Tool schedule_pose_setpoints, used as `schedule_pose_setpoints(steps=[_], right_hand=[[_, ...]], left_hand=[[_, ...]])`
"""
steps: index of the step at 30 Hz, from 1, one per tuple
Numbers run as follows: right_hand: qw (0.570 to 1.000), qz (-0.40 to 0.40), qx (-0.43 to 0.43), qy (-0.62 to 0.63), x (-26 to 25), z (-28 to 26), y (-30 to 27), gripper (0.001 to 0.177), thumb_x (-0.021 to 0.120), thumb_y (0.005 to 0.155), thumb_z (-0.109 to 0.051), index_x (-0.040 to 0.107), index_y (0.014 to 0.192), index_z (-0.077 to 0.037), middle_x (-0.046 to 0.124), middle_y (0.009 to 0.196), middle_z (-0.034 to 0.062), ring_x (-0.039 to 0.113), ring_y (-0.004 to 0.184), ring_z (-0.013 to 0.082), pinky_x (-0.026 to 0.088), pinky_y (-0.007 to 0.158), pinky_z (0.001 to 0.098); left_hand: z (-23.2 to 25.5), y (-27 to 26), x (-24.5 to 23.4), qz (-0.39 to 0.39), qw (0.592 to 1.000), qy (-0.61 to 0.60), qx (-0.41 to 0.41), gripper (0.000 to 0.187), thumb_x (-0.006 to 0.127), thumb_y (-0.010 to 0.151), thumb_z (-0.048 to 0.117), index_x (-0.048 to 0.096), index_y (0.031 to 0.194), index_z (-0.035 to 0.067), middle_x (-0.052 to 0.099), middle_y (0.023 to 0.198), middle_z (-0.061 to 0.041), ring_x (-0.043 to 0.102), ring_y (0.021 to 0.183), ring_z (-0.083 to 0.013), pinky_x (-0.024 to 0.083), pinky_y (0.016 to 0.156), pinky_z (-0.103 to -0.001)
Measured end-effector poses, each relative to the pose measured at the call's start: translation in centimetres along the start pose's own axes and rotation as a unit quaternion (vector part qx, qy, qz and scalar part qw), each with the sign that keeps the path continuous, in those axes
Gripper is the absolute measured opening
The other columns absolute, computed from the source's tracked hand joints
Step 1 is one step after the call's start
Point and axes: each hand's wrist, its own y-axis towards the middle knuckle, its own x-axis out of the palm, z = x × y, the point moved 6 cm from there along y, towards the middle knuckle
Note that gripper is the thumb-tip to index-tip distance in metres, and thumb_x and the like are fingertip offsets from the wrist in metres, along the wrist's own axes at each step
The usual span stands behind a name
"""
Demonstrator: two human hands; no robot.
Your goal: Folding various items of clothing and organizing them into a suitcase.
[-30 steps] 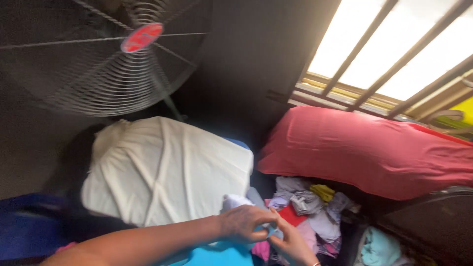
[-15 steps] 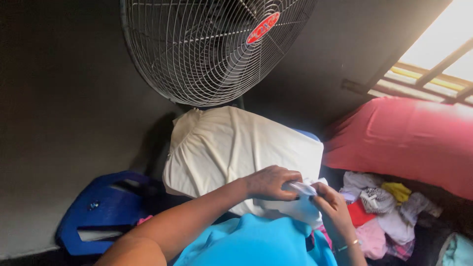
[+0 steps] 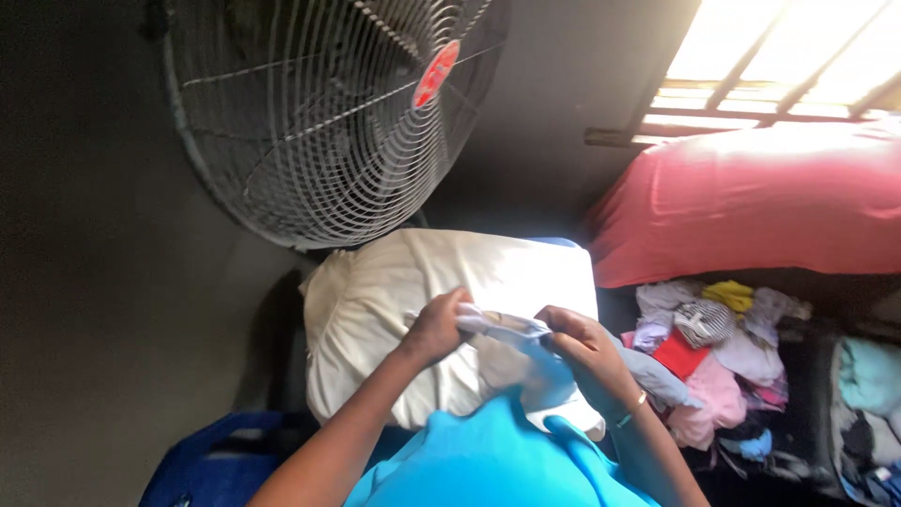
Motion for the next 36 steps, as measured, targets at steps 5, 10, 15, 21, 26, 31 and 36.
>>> schedule_pose_setpoints(steps=[5, 10, 15, 21, 26, 31, 36], right_hand=[[0.990, -0.031, 0.017, -0.138, 1.4, -2.1, 0.2, 0.044, 0.068, 0.087, -0.031, 0.059, 0.122, -0.005, 0.063, 0.113, 0.0084, 0.061, 0.101, 0.0191, 0.050, 0.084, 0.0324], [0.934, -0.087, 0.004, -0.347, 2.0, 2.0, 0.7, 0.064, 0.080, 0.083, -0.037, 0.055, 0.132, -0.006, 0.066, 0.122, 0.0154, 0.064, 0.109, 0.0258, 0.053, 0.090, 0.0399], [0.937, 0.041, 0.104, -0.331, -1.3, 5.1, 0.3, 0.029, 0.072, 0.089, -0.026, 0.075, 0.108, -0.004, 0.078, 0.093, 0.0115, 0.074, 0.085, 0.0208, 0.057, 0.081, 0.0359], [0.995, 0.088, 0.025, -0.026, -4.2, 6.2, -0.5, 0.031, 0.070, 0.092, -0.014, 0.068, 0.120, -0.002, 0.068, 0.105, 0.0053, 0.063, 0.092, 0.0128, 0.053, 0.080, 0.0317], [0.980, 0.084, 0.072, 0.164, -1.6, 1.5, -2.1, 0.045, 0.071, 0.093, -0.023, 0.060, 0.132, -0.002, 0.066, 0.114, 0.0090, 0.066, 0.099, 0.0191, 0.056, 0.083, 0.0365], [0.958, 0.043, 0.105, 0.264, -1.2, 0.5, -2.9, 0.056, 0.072, 0.092, -0.030, 0.053, 0.138, -0.003, 0.065, 0.116, 0.0122, 0.067, 0.104, 0.0243, 0.057, 0.087, 0.0420], [0.948, 0.016, 0.077, 0.308, -0.9, 0.5, -3.0, 0.060, 0.071, 0.092, -0.031, 0.048, 0.142, -0.008, 0.063, 0.122, 0.0099, 0.065, 0.108, 0.0219, 0.058, 0.091, 0.0435]], left_hand=[[0.4, 1.4, -0.6, 0.006, 0.979, -0.194, -0.060, 0.017, 0.068, 0.083, 0.008, 0.059, 0.098, 0.007, 0.068, 0.086, -0.008, 0.068, 0.085, -0.0221, 0.054, 0.075, -0.034], [7.4, 1.7, -1.5, -0.034, 0.962, -0.272, 0.016, 0.025, 0.073, 0.082, 0.006, 0.058, 0.101, 0.007, 0.061, 0.087, -0.005, 0.062, 0.084, -0.0180, 0.053, 0.074, -0.032], [9.9, 1.8, 0.3, 0.021, 0.971, -0.217, 0.099, 0.056, 0.079, 0.075, 0.010, 0.057, 0.126, 0.009, 0.062, 0.121, -0.011, 0.066, 0.111, -0.0232, 0.061, 0.093, -0.034], [5.1, 2.4, 2.9, 0.107, 0.983, -0.151, -0.002, 0.085, 0.086, 0.077, 0.028, 0.039, 0.145, 0.005, 0.052, 0.144, -0.019, 0.049, 0.134, -0.0336, 0.040, 0.112, -0.043], [-3.2, 0.7, 11.3, 0.044, 0.942, -0.305, -0.132, 0.068, 0.055, 0.102, 0.045, 0.036, 0.153, 0.005, 0.046, 0.155, -0.019, 0.042, 0.145, -0.0282, 0.033, 0.118, -0.038], [-2.5, -1.9, 14.2, -0.076, 0.913, -0.352, -0.192, 0.069, 0.052, 0.100, 0.045, 0.034, 0.152, 0.002, 0.052, 0.148, -0.016, 0.051, 0.137, -0.0224, 0.037, 0.114, -0.034], [3.2, -3.6, 13.6, -0.257, 0.798, -0.521, -0.159, 0.053, 0.039, 0.106, 0.043, 0.059, 0.134, 0.003, 0.069, 0.125, -0.011, 0.063, 0.114, -0.0171, 0.049, 0.100, -0.032]])
